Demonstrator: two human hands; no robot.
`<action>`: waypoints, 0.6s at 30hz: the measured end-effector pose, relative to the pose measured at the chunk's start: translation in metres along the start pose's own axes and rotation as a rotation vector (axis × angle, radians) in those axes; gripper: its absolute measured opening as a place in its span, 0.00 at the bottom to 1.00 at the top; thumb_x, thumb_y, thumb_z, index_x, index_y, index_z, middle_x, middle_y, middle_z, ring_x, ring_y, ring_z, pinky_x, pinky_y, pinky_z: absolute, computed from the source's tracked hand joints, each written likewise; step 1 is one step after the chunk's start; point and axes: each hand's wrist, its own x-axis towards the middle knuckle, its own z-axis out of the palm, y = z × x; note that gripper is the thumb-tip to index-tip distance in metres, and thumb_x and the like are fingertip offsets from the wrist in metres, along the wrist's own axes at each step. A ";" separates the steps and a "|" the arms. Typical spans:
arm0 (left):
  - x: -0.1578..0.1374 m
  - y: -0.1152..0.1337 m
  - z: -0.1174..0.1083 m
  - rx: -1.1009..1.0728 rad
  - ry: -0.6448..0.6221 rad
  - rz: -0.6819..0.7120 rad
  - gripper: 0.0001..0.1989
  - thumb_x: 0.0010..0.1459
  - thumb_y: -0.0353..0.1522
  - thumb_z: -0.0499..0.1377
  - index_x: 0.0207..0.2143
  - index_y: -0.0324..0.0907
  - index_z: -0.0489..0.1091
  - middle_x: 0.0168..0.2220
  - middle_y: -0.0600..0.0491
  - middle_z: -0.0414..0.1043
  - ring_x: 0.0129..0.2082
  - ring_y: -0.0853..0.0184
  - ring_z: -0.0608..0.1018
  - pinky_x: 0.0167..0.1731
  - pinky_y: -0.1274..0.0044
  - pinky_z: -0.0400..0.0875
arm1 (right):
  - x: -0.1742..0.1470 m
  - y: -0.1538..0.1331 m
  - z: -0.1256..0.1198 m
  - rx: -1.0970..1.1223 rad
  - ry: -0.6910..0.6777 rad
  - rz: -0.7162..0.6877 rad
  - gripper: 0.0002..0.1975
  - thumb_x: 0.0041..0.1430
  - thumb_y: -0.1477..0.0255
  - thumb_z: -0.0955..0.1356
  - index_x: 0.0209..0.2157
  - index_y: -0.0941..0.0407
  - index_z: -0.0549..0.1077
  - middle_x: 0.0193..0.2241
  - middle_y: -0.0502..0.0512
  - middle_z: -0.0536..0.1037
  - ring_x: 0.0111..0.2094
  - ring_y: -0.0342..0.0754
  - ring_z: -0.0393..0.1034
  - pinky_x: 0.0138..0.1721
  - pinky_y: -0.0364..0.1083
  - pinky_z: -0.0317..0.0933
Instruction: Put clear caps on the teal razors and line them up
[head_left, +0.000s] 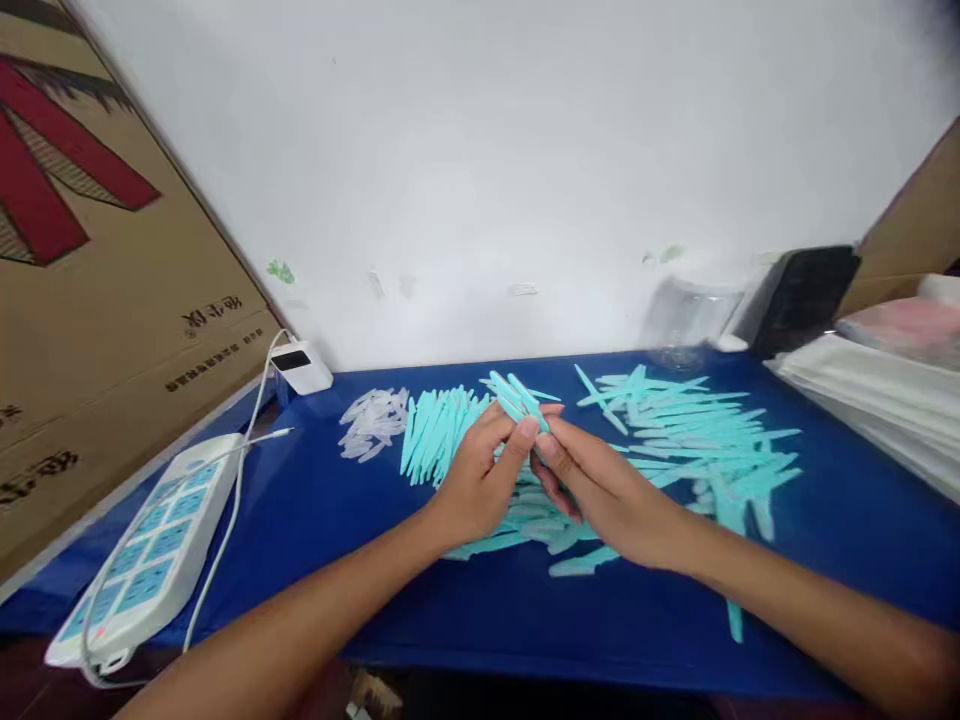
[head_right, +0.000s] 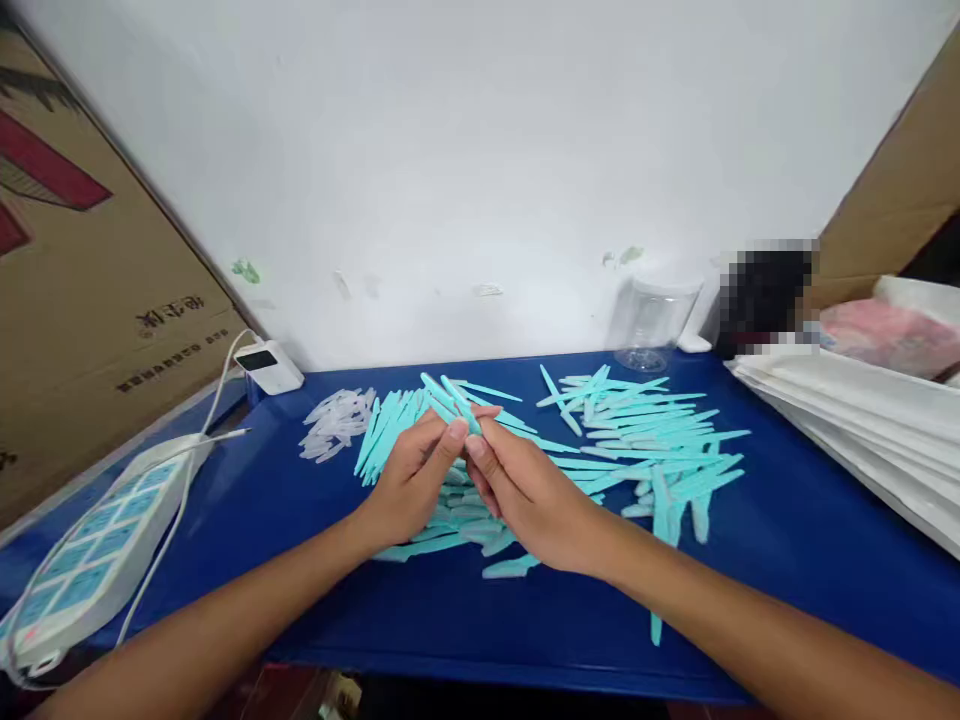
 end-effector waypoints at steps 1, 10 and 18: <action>0.000 -0.001 0.000 -0.004 0.025 -0.021 0.21 0.76 0.40 0.51 0.51 0.40 0.81 0.39 0.47 0.79 0.47 0.59 0.77 0.58 0.66 0.67 | 0.000 -0.001 0.000 0.012 -0.025 -0.007 0.21 0.78 0.54 0.56 0.36 0.53 0.63 0.27 0.45 0.66 0.25 0.41 0.64 0.28 0.42 0.63; 0.003 0.001 -0.011 -0.089 0.034 -0.101 0.21 0.75 0.44 0.52 0.44 0.41 0.80 0.27 0.53 0.72 0.33 0.64 0.77 0.43 0.71 0.71 | 0.003 0.002 -0.009 -0.036 -0.099 0.060 0.26 0.75 0.49 0.59 0.36 0.55 0.72 0.25 0.49 0.78 0.22 0.44 0.74 0.27 0.44 0.69; 0.010 0.001 -0.022 0.029 0.056 -0.140 0.22 0.74 0.46 0.51 0.38 0.41 0.76 0.30 0.53 0.74 0.31 0.65 0.74 0.36 0.74 0.69 | 0.008 0.000 -0.013 -0.178 -0.033 0.065 0.30 0.73 0.48 0.61 0.28 0.55 0.77 0.19 0.50 0.79 0.18 0.44 0.72 0.27 0.44 0.67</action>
